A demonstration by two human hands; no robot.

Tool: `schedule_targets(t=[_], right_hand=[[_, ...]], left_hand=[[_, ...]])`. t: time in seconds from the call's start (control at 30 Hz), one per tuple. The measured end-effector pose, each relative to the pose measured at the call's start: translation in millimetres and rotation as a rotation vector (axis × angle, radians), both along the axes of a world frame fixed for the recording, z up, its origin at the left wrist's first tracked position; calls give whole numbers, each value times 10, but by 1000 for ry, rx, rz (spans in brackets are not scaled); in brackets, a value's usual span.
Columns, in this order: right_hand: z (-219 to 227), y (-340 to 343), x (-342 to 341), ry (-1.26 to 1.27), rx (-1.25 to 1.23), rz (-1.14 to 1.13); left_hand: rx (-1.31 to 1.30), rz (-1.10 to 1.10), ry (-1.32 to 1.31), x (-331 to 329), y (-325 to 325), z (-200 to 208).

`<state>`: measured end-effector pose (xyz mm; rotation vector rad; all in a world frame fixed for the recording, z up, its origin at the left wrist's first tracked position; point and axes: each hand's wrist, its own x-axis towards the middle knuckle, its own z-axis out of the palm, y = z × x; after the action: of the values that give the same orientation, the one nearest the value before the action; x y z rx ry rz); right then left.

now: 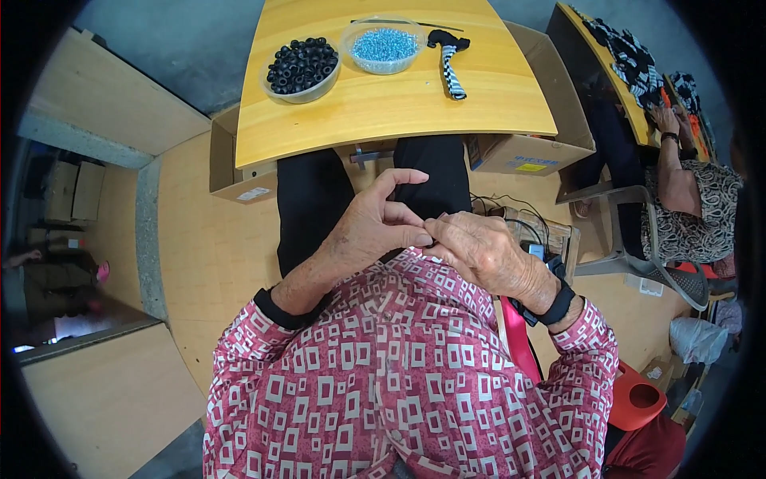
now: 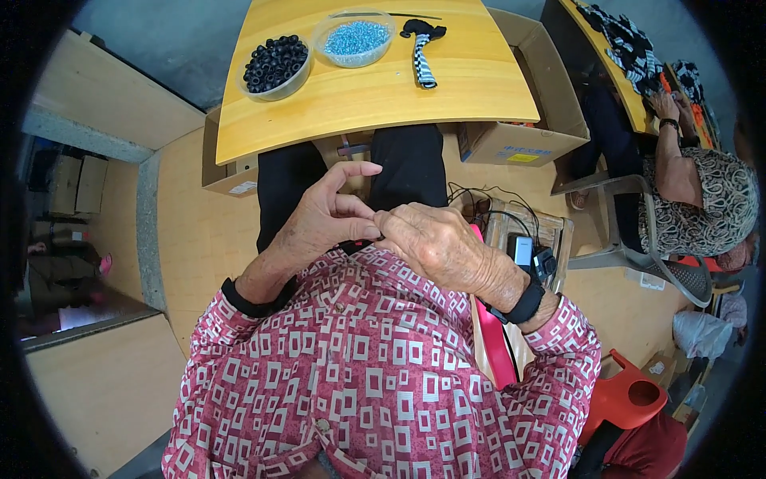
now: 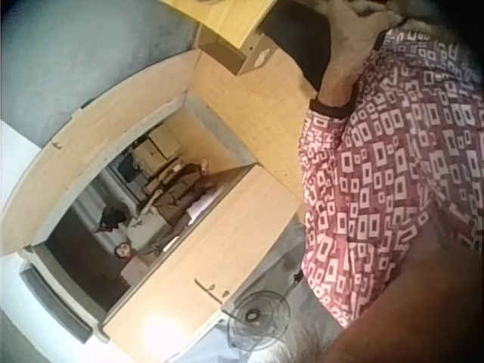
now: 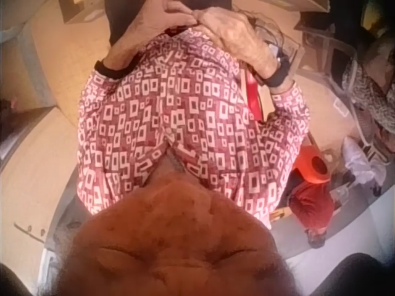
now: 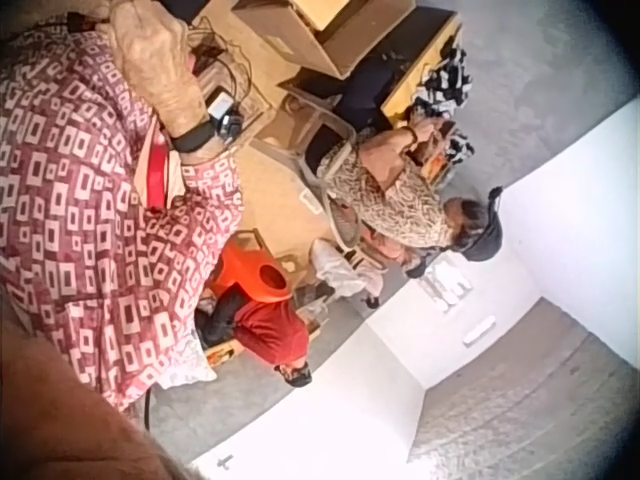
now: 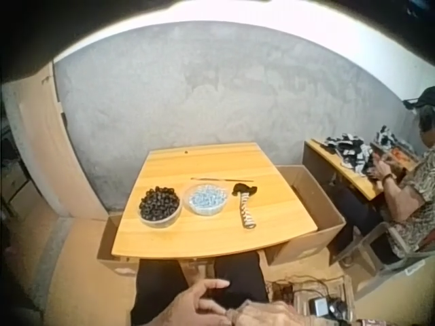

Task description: The person assembles small components by taking beads and pins from bowls and inserting them into black rubber pieces by hand.

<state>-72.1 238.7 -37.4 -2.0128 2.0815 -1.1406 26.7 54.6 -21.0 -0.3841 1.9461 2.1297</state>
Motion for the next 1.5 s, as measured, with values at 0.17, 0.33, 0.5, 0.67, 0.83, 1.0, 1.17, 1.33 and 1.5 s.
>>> schedule_targets(t=[0.17, 0.33, 0.5, 0.67, 0.83, 1.0, 1.17, 1.33, 1.5], right_hand=[[-45, -24, 1, -63, -20, 6], [-41, -39, -12, -49, -39, -17], [48, -24, -43, -14, -4, -34], [46, 5, -82, 103, 97, 44], [19, -30, -95, 27, -4, 67], [-73, -40, -72, -21, -79, 53], [-92, -38, -41, -51, -73, 41], [-58, -48, -15, -138, -53, -13], [53, -19, -52, -175, -18, -5]], left_hand=[[70, 51, -12, 23, 19, -67], [127, 90, 17, 7, 29, -60], [68, 86, 57, 17, 46, -12], [14, 31, 19, 23, 52, 12], [62, 37, 2, 55, 58, -2], [115, 16, -18, 49, 51, -12], [136, 0, -24, 54, 51, -37], [180, 28, -54, 33, 29, 2], [231, 109, -31, 78, 57, -57]])
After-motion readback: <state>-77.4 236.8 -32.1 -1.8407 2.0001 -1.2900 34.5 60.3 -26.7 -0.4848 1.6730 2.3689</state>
